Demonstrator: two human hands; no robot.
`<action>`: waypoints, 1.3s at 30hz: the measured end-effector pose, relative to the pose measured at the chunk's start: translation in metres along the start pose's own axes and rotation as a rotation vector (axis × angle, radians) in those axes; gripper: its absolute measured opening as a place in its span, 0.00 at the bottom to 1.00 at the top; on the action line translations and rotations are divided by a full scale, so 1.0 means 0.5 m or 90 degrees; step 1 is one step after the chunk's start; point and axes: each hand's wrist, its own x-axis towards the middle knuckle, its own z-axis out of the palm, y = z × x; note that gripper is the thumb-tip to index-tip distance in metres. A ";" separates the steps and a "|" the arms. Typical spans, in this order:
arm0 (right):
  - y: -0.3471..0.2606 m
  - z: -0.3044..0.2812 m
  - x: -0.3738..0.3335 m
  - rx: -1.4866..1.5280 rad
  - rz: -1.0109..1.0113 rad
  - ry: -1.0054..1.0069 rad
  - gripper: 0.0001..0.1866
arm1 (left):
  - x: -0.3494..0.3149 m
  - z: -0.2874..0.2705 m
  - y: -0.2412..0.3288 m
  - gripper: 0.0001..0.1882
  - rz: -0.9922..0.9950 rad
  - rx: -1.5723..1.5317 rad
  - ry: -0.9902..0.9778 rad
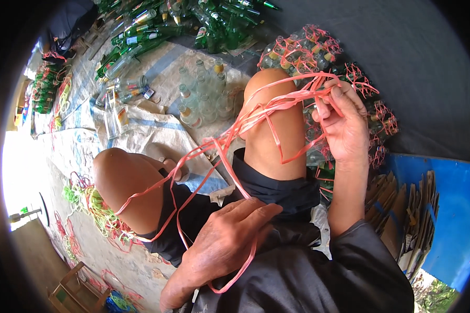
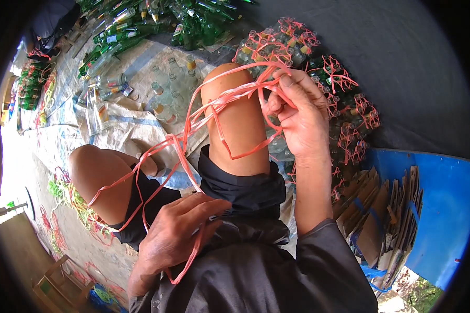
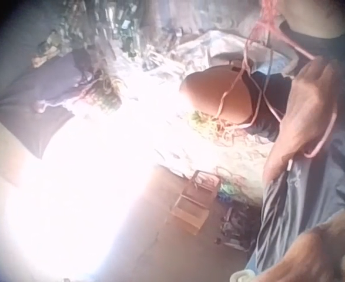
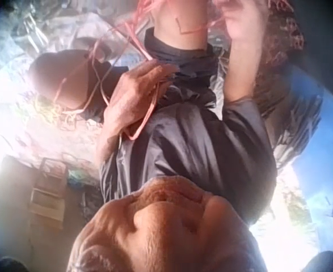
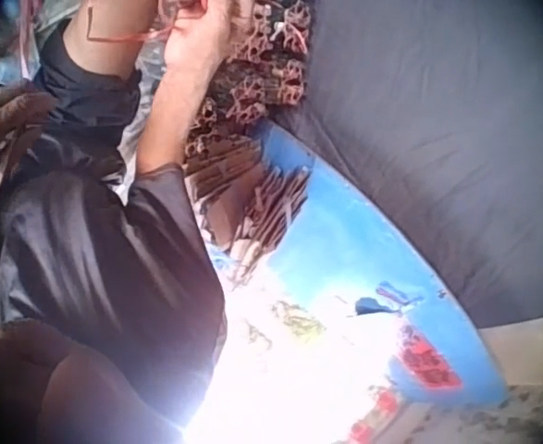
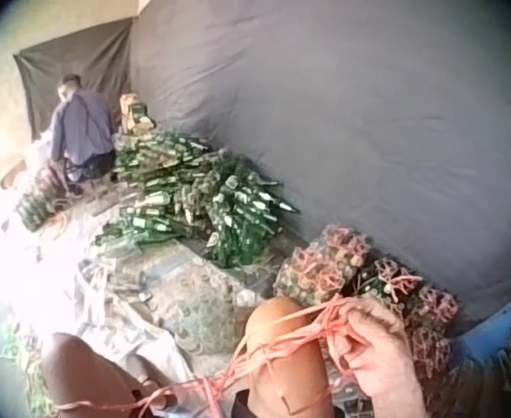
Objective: The person pulls a pink plastic strip from a pile and ties it into a mesh carrier, then uses another strip to secure a bundle of glass bottles.
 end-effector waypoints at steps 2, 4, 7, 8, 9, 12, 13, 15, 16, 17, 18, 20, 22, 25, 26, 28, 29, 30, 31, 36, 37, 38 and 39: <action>0.002 0.006 -0.002 0.009 -0.023 -0.046 0.08 | -0.006 0.012 -0.002 0.21 -0.024 0.180 -0.034; 0.008 0.011 -0.005 -0.008 -0.042 -0.053 0.08 | -0.002 -0.003 0.007 0.22 -0.007 0.236 -0.042; 0.015 0.025 -0.021 -0.065 -0.054 -0.058 0.08 | 0.005 -0.028 0.015 0.22 -0.042 0.368 0.025; 0.018 0.029 -0.025 -0.062 -0.055 -0.060 0.08 | 0.009 -0.038 0.014 0.21 -0.032 0.381 0.063; 0.021 0.031 -0.028 -0.097 -0.075 -0.084 0.08 | 0.016 -0.047 0.018 0.20 -0.020 0.379 0.112; 0.026 0.039 -0.039 -0.174 -0.116 -0.120 0.08 | 0.039 -0.058 0.005 0.17 0.047 0.275 0.249; 0.025 0.046 -0.045 -0.212 -0.141 -0.111 0.07 | 0.052 -0.059 0.005 0.18 0.047 0.271 0.272; 0.025 0.068 -0.056 -0.245 -0.166 -0.110 0.06 | 0.078 -0.056 -0.007 0.17 0.085 0.286 0.306; 0.025 0.071 -0.062 -0.245 -0.165 -0.111 0.06 | 0.090 -0.052 -0.021 0.17 0.088 0.284 0.299; 0.025 0.079 -0.066 -0.292 -0.190 -0.136 0.05 | 0.098 -0.048 -0.031 0.18 0.087 0.283 0.290; 0.025 0.088 -0.070 -0.339 -0.215 -0.161 0.05 | 0.103 -0.044 -0.039 0.18 0.085 0.282 0.281; 0.026 0.101 -0.080 -0.400 -0.251 -0.203 0.05 | 0.111 -0.034 -0.056 0.16 0.060 0.267 0.238; 0.028 0.119 -0.089 -0.471 -0.322 -0.255 0.06 | 0.117 -0.017 -0.072 0.12 0.028 0.048 0.274; 0.029 0.126 -0.102 -0.543 -0.368 -0.353 0.14 | 0.101 -0.004 -0.101 0.08 0.001 -0.063 0.314; 0.031 0.125 -0.109 -0.530 -0.365 -0.369 0.17 | 0.097 -0.002 -0.113 0.08 -0.004 -0.129 0.328; 0.027 0.115 -0.116 -0.439 -0.308 -0.365 0.20 | 0.078 0.000 -0.123 0.09 -0.069 -0.188 0.363; 0.023 0.108 -0.117 -0.349 -0.252 -0.358 0.24 | 0.073 -0.004 -0.125 0.10 -0.062 -0.242 0.368; 0.018 0.100 -0.118 -0.287 -0.216 -0.337 0.23 | 0.069 -0.008 -0.125 0.10 -0.054 -0.297 0.374; 0.013 0.086 -0.113 -0.289 -0.206 -0.309 0.22 | 0.070 -0.013 -0.116 0.11 -0.076 -0.280 0.375; 0.025 0.109 -0.090 -0.477 -0.334 -0.195 0.21 | 0.065 -0.011 -0.111 0.11 -0.064 -0.331 0.374; 0.032 0.111 -0.087 -0.447 -0.330 -0.223 0.24 | 0.062 -0.013 -0.109 0.12 -0.072 -0.342 0.348; 0.032 0.117 -0.091 -0.446 -0.330 -0.224 0.24 | 0.059 -0.014 -0.108 0.13 -0.080 -0.352 0.322; 0.030 0.122 -0.096 -0.489 -0.278 -0.246 0.25 | 0.059 -0.014 -0.113 0.13 -0.062 -0.389 0.309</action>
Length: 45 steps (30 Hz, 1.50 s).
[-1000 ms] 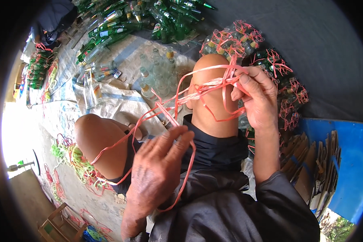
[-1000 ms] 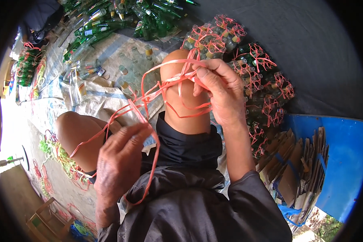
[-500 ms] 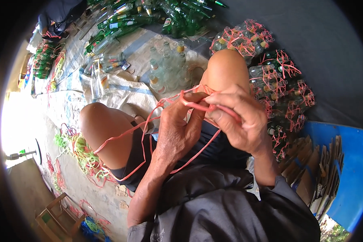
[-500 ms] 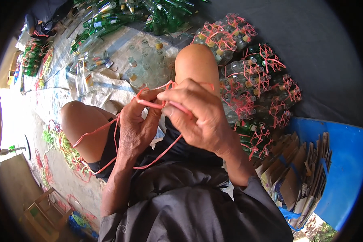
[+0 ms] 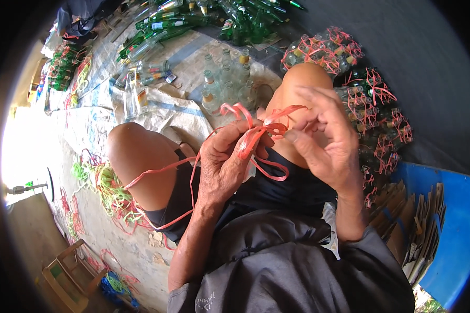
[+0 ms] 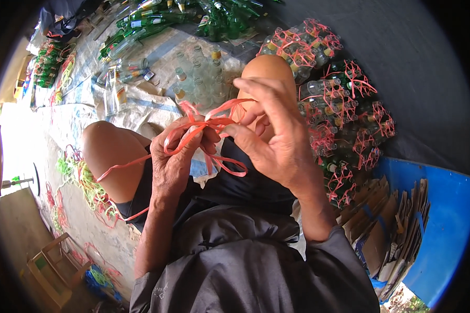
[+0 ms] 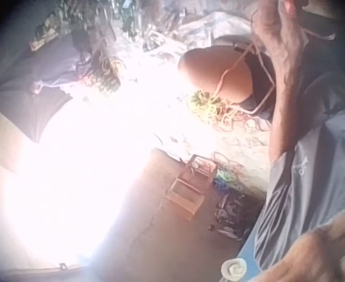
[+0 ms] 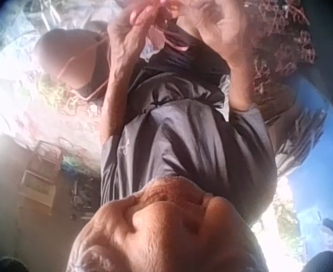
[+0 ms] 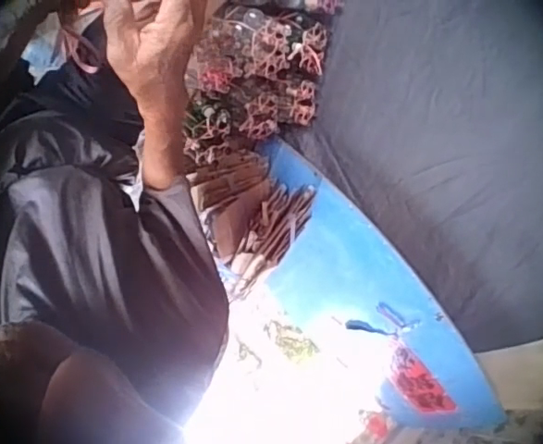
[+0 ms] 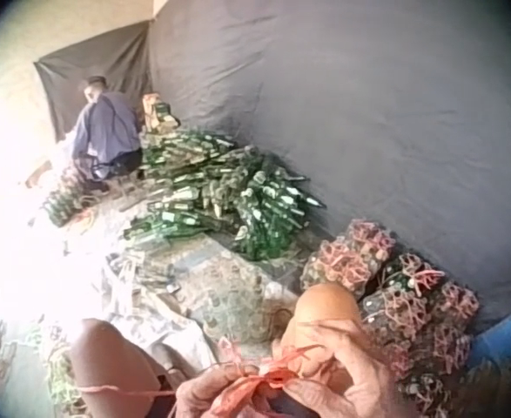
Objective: The person pulls a pink plastic strip from a pile and ties it into a mesh carrier, then uses another strip to secure a bundle of glass bottles.
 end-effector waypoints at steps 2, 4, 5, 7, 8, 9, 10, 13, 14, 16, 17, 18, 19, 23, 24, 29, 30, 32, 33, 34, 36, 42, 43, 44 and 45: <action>-0.002 0.019 -0.001 -0.001 0.048 -0.043 0.23 | 0.003 0.003 0.012 0.13 -0.029 0.012 0.008; 0.015 0.027 -0.007 0.014 0.057 -0.061 0.20 | 0.000 0.002 0.013 0.13 -0.060 0.021 0.032; 0.015 0.032 -0.005 0.028 0.064 -0.078 0.17 | -0.002 -0.001 0.011 0.13 -0.060 0.022 0.036; 0.011 0.033 -0.005 0.044 0.042 -0.067 0.10 | -0.004 -0.008 0.007 0.14 -0.027 0.046 0.062; 0.016 0.027 -0.006 0.029 0.036 -0.070 0.08 | -0.004 -0.013 0.009 0.15 -0.041 0.008 0.041; 0.021 0.022 -0.007 0.015 0.031 -0.073 0.06 | -0.004 -0.014 0.008 0.15 -0.042 0.007 0.041; 0.021 0.017 -0.005 -0.006 0.041 -0.077 0.06 | -0.002 -0.016 0.009 0.15 -0.048 -0.017 0.036; 0.008 0.010 -0.007 0.070 0.155 -0.109 0.08 | -0.002 -0.018 0.004 0.15 -0.065 -0.050 0.047; 0.007 0.007 -0.006 0.051 0.174 -0.110 0.10 | -0.003 -0.022 -0.004 0.14 -0.035 -0.056 0.075; 0.008 0.007 -0.008 0.090 0.201 -0.077 0.10 | -0.005 -0.027 -0.013 0.14 -0.007 -0.058 0.129; 0.011 0.005 -0.010 0.130 0.229 -0.041 0.10 | -0.003 -0.033 -0.015 0.13 0.012 -0.056 0.150; 0.026 -0.001 -0.013 0.138 0.226 -0.020 0.10 | -0.003 -0.041 -0.017 0.12 0.017 -0.056 0.171; 0.016 0.002 -0.009 0.130 0.244 0.026 0.09 | -0.005 -0.048 -0.018 0.12 0.020 -0.056 0.191; 0.045 -0.033 -0.015 0.279 0.242 0.153 0.11 | -0.020 -0.068 -0.011 0.12 -0.003 -0.096 0.249; 0.049 -0.041 -0.013 0.342 0.221 0.176 0.11 | -0.025 -0.071 -0.012 0.12 -0.004 -0.097 0.249; 0.060 -0.093 0.008 0.484 0.223 0.261 0.11 | -0.056 -0.091 -0.012 0.12 -0.005 -0.036 0.298; 0.058 -0.102 0.012 0.494 0.240 0.267 0.12 | -0.063 -0.091 -0.008 0.11 0.001 -0.030 0.293; 0.066 -0.117 0.014 0.500 0.251 0.259 0.12 | -0.072 -0.089 -0.001 0.10 0.015 -0.034 0.284; 0.073 -0.124 0.013 0.509 0.249 0.251 0.12 | -0.076 -0.087 0.001 0.10 0.030 -0.037 0.273; 0.081 -0.131 0.012 0.510 0.249 0.250 0.12 | -0.082 -0.087 0.003 0.10 0.035 0.000 0.278; 0.099 -0.142 0.012 0.586 0.262 0.233 0.13 | -0.098 -0.089 0.006 0.10 0.050 0.028 0.259; 0.120 -0.152 0.026 0.591 0.272 0.282 0.14 | -0.155 -0.089 0.028 0.07 0.013 0.140 0.096; 0.116 -0.151 0.028 0.579 0.261 0.291 0.13 | -0.156 -0.086 0.028 0.09 0.012 0.185 0.059; 0.113 -0.150 0.028 0.577 0.259 0.292 0.13 | -0.156 -0.085 0.037 0.10 -0.010 0.305 0.030; 0.110 -0.148 0.028 0.564 0.278 0.282 0.13 | -0.157 -0.082 0.051 0.13 -0.031 0.424 0.001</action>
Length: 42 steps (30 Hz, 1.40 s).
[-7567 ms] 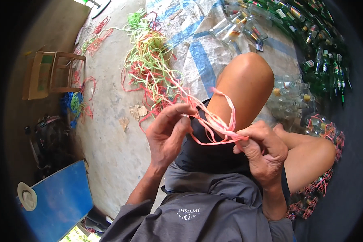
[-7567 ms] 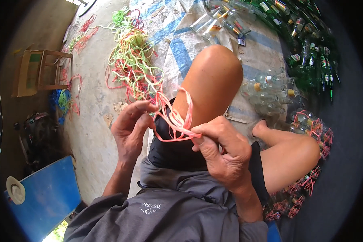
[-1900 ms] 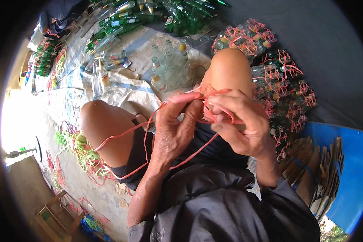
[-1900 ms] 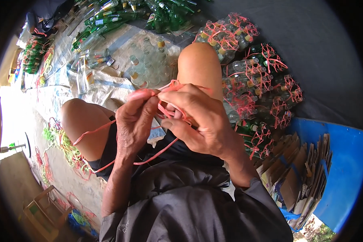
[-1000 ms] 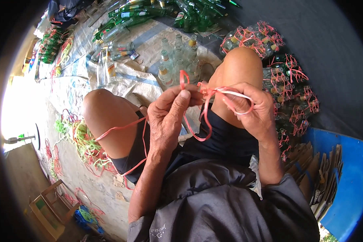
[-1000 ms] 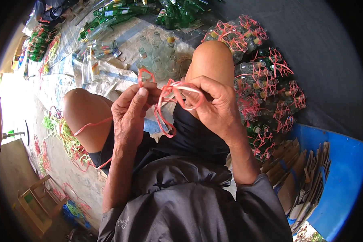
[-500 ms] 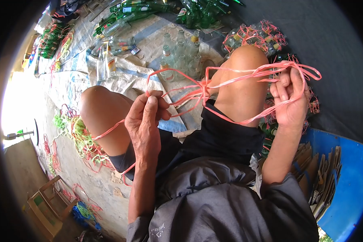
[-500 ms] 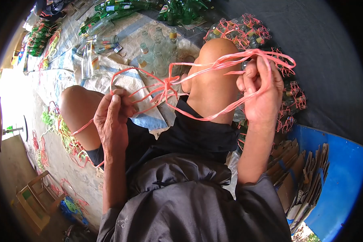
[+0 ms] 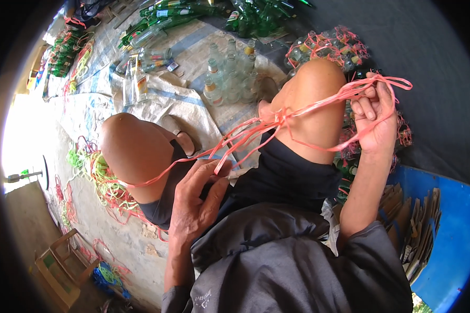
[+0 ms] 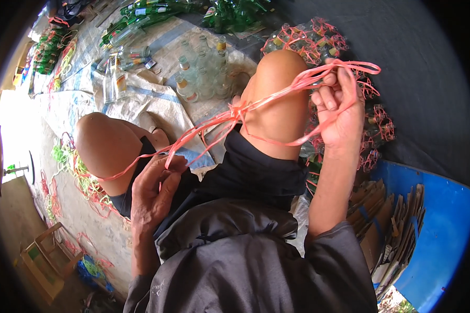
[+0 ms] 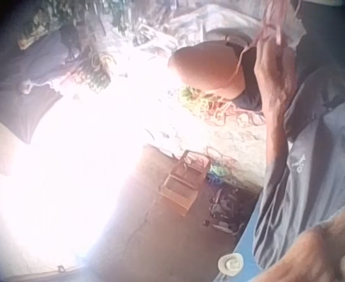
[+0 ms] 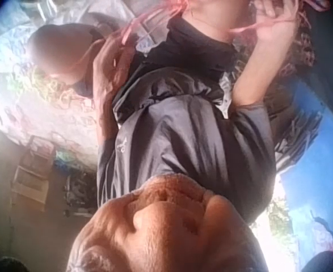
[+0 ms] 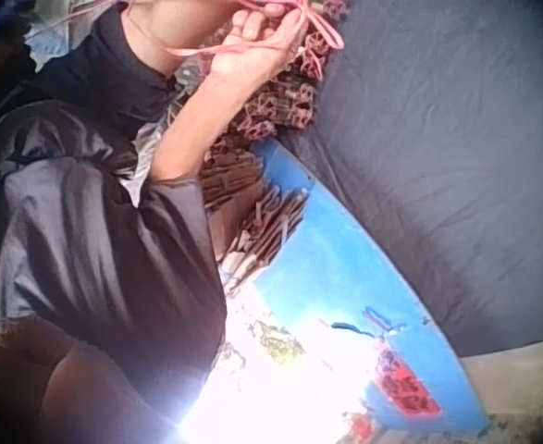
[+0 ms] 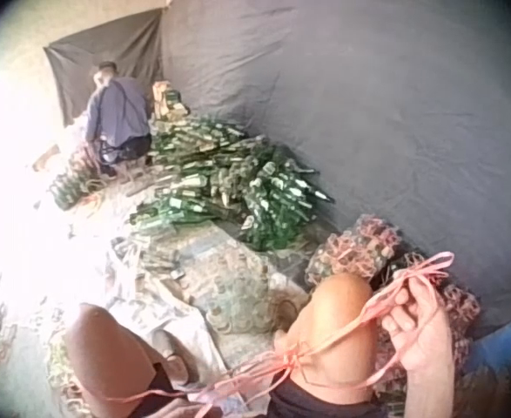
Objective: The person pulls a pink plastic strip from a pile and ties it into a mesh carrier, then uses another strip to secure a bundle of glass bottles.
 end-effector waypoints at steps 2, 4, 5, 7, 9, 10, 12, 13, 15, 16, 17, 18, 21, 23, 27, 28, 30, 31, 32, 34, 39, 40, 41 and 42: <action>0.004 0.019 -0.014 -0.056 0.004 -0.005 0.12 | -0.001 -0.002 0.017 0.17 -0.043 0.023 0.017; 0.013 0.042 -0.028 -0.110 -0.010 -0.071 0.12 | 0.008 -0.016 0.029 0.19 0.022 0.229 0.059; 0.016 0.053 -0.036 -0.133 -0.009 -0.083 0.11 | 0.014 -0.020 0.036 0.19 0.026 0.245 0.083; 0.032 0.066 -0.045 -0.189 -0.024 -0.096 0.10 | 0.028 -0.020 0.042 0.18 0.048 0.203 0.130; 0.047 0.089 -0.060 -0.258 -0.033 -0.132 0.10 | 0.045 -0.014 0.043 0.19 0.063 0.079 0.113; 0.059 0.090 -0.065 -0.285 -0.033 -0.148 0.09 | 0.052 -0.002 0.043 0.19 0.061 0.078 0.116; 0.065 0.097 -0.075 -0.320 -0.042 -0.167 0.08 | 0.077 0.039 0.054 0.20 0.076 -0.168 0.125; 0.065 0.098 -0.079 -0.348 -0.044 -0.183 0.08 | 0.092 0.053 0.049 0.22 0.088 -0.177 0.111; 0.073 0.119 -0.090 -0.369 -0.041 -0.200 0.08 | 0.110 0.076 0.052 0.23 0.098 -0.267 0.105; 0.075 0.129 -0.094 -0.394 -0.043 -0.211 0.09 | 0.118 0.086 0.057 0.23 0.085 -0.323 0.104; 0.079 0.134 -0.097 -0.409 -0.052 -0.223 0.10 | 0.125 0.088 0.060 0.23 0.083 -0.322 0.106; 0.082 0.139 -0.099 -0.407 -0.049 -0.225 0.10 | 0.131 0.088 0.063 0.22 0.094 -0.284 0.099; 0.082 0.149 -0.109 -0.442 -0.018 -0.231 0.12 | 0.147 0.097 0.061 0.20 0.102 -0.218 0.097; 0.081 0.156 -0.113 -0.422 -0.001 -0.255 0.11 | 0.159 0.106 0.055 0.15 0.115 -0.192 0.133; 0.079 0.171 -0.115 -0.407 0.026 -0.291 0.09 | 0.161 0.111 0.030 0.11 0.090 -0.256 0.120; 0.079 0.173 -0.116 -0.414 0.039 -0.290 0.09 | 0.159 0.110 0.029 0.11 0.088 -0.256 0.120; 0.086 0.169 -0.114 -0.406 0.045 -0.291 0.08 | 0.154 0.108 0.025 0.10 0.061 -0.304 0.099; 0.090 0.168 -0.112 -0.398 0.048 -0.292 0.08 | 0.153 0.106 0.027 0.10 0.059 -0.304 0.100; 0.090 0.169 -0.112 -0.398 0.050 -0.292 0.08 | 0.152 0.103 0.032 0.10 0.032 -0.339 0.080; 0.089 0.174 -0.111 -0.400 0.057 -0.294 0.08 | 0.150 0.098 0.036 0.10 0.004 -0.375 0.062; 0.098 0.173 -0.109 -0.391 0.085 -0.290 0.08 | 0.143 0.085 0.012 0.11 -0.081 -0.489 0.015; 0.099 0.174 -0.109 -0.370 0.105 -0.291 0.08 | 0.142 0.085 0.005 0.11 -0.115 -0.547 -0.002; 0.102 0.174 -0.110 -0.370 0.106 -0.292 0.08 | 0.141 0.087 0.002 0.11 -0.116 -0.540 0.012; 0.107 0.173 -0.111 -0.395 0.088 -0.288 0.08 | 0.139 0.088 -0.006 0.11 -0.117 -0.541 0.014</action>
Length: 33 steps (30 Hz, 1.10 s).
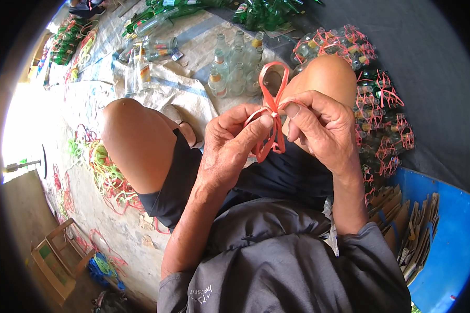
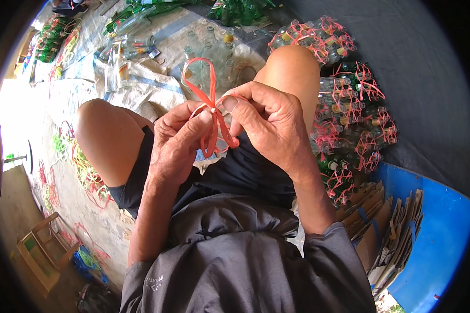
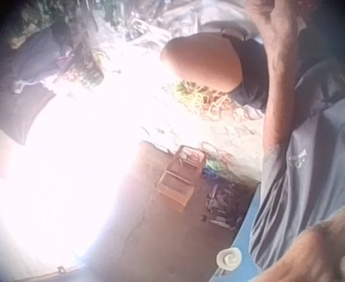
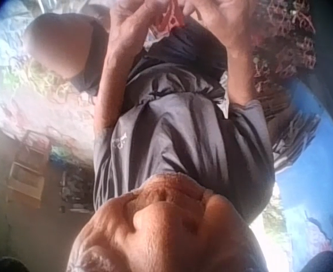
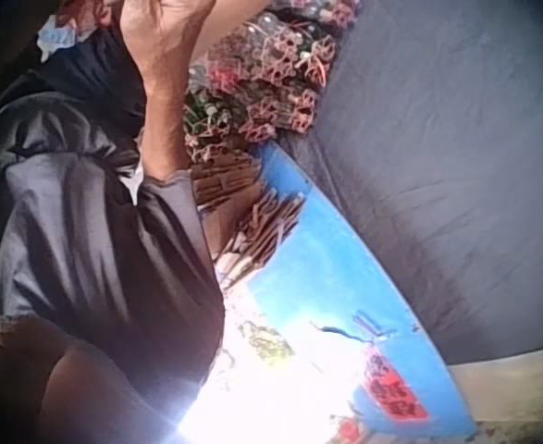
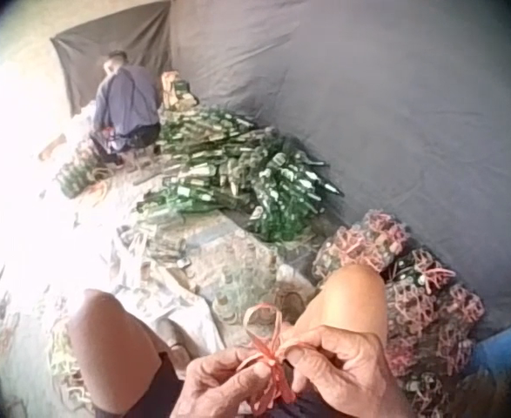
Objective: The person pulls a pink plastic strip from a pile and ties it into a mesh carrier, then uses another strip to secure a bundle of glass bottles.
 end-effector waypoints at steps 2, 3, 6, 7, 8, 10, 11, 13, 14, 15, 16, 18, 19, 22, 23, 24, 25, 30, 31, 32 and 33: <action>0.006 0.002 0.001 -0.028 -0.009 0.009 0.08 | 0.002 -0.009 -0.006 0.11 -0.008 -0.050 -0.041; 0.008 0.001 0.002 -0.030 -0.011 0.005 0.08 | -0.002 -0.008 -0.005 0.11 -0.008 -0.051 -0.039; 0.011 -0.001 0.005 -0.036 -0.016 -0.001 0.08 | -0.007 0.003 0.003 0.11 -0.048 -0.079 -0.006; 0.012 0.001 0.007 -0.040 -0.019 -0.005 0.08 | -0.008 0.000 0.004 0.11 -0.070 -0.096 0.003; 0.014 0.003 0.008 -0.040 -0.018 -0.007 0.08 | -0.009 -0.002 0.004 0.11 -0.091 -0.113 0.013; 0.017 0.005 0.009 -0.029 -0.009 -0.008 0.08 | -0.009 -0.006 -0.002 0.11 -0.089 -0.106 0.015; 0.018 0.006 0.010 -0.029 -0.008 -0.009 0.08 | -0.009 -0.008 -0.004 0.12 -0.088 -0.098 0.015; 0.018 0.006 0.011 -0.025 0.000 -0.008 0.08 | -0.007 -0.012 0.005 0.12 -0.087 -0.086 -0.016; 0.021 0.006 0.011 -0.026 0.001 -0.008 0.08 | -0.007 -0.014 0.008 0.13 -0.086 -0.074 -0.048; 0.024 0.006 0.011 -0.013 -0.008 -0.007 0.08 | -0.007 -0.013 0.006 0.13 -0.086 -0.074 -0.047; 0.027 0.007 0.011 0.001 -0.016 -0.006 0.08 | -0.007 -0.013 0.003 0.13 -0.092 -0.090 -0.026; 0.022 0.005 0.007 -0.003 -0.001 0.011 0.07 | -0.008 -0.015 0.001 0.13 -0.097 -0.106 -0.003; 0.018 0.005 0.005 -0.008 0.014 0.028 0.08 | -0.008 -0.018 0.002 0.13 -0.098 -0.126 -0.019; 0.006 0.019 -0.002 -0.052 -0.088 0.126 0.09 | -0.008 -0.017 0.000 0.12 -0.091 -0.160 -0.021; 0.005 0.014 -0.006 -0.073 -0.111 0.137 0.10 | -0.008 -0.017 -0.002 0.11 -0.083 -0.174 -0.009; 0.004 0.017 -0.008 -0.073 -0.111 0.136 0.10 | -0.009 -0.018 -0.004 0.11 -0.083 -0.174 -0.008; 0.004 0.021 -0.011 -0.163 -0.196 0.154 0.10 | -0.008 -0.020 -0.008 0.11 -0.080 -0.208 -0.023; 0.010 0.036 -0.034 -0.281 -0.339 0.204 0.12 | -0.008 -0.033 -0.021 0.11 -0.069 -0.262 -0.052; 0.009 0.037 -0.036 -0.335 -0.376 0.211 0.11 | -0.009 -0.029 -0.019 0.11 -0.067 -0.262 -0.043; 0.008 0.038 -0.040 -0.335 -0.376 0.213 0.11 | -0.009 -0.027 -0.015 0.11 -0.065 -0.261 -0.034; 0.006 0.038 -0.044 -0.345 -0.373 0.180 0.09 | -0.009 -0.027 -0.011 0.11 -0.066 -0.260 -0.035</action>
